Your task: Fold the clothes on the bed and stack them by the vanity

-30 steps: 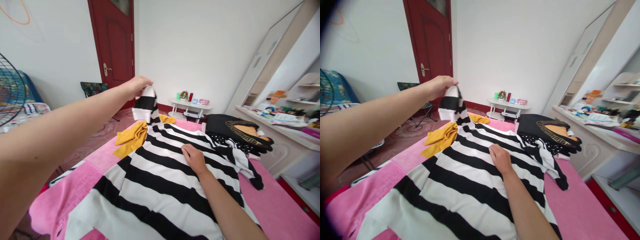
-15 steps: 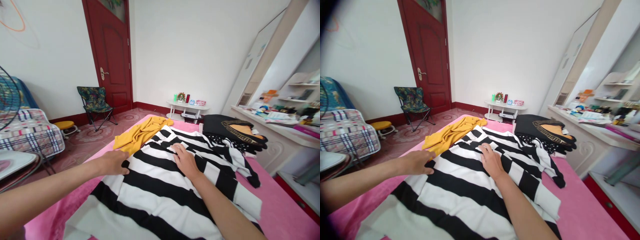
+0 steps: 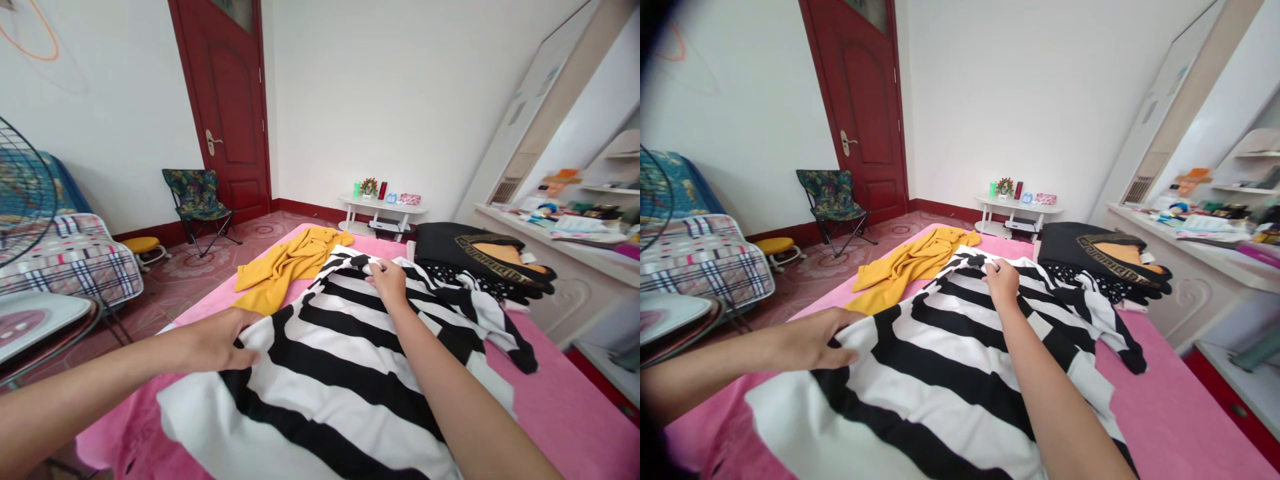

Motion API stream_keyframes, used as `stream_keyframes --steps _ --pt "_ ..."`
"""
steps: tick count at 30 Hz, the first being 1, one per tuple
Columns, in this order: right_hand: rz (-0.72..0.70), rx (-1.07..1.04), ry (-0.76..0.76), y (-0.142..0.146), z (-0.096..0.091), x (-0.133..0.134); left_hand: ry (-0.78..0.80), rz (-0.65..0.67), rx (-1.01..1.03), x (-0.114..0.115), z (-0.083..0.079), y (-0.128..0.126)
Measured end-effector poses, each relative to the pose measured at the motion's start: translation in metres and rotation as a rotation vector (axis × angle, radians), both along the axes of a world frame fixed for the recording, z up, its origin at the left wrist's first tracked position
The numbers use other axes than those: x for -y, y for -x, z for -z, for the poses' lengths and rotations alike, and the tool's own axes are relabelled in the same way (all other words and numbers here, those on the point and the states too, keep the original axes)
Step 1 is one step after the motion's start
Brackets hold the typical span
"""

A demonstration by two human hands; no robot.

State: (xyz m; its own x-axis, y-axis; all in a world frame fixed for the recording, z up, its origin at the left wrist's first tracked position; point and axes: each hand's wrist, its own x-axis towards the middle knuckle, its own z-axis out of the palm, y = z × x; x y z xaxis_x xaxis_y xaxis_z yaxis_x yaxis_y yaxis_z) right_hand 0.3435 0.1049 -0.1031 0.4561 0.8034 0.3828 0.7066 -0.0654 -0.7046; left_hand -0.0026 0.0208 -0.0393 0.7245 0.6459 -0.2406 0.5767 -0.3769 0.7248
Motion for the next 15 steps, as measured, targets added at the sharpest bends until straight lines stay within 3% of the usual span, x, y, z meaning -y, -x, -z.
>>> stream_keyframes --steps 5,9,13,15 --pt "0.05 -0.121 -0.223 -0.015 0.014 0.002 -0.104 0.09 -0.019 0.026 -0.027 -0.042" --pt "0.154 -0.099 -0.301 -0.03 0.017 0.004 -0.16 0.145 -0.11 0.045 -0.035 -0.074" --pt "0.276 -0.054 -0.303 -0.045 0.02 0.003 -0.086 0.253 -0.096 0.055 -0.025 -0.105" --pt "0.304 -0.073 -0.258 -0.051 0.023 0.005 0.074 0.421 -0.078 0.054 -0.01 -0.122"
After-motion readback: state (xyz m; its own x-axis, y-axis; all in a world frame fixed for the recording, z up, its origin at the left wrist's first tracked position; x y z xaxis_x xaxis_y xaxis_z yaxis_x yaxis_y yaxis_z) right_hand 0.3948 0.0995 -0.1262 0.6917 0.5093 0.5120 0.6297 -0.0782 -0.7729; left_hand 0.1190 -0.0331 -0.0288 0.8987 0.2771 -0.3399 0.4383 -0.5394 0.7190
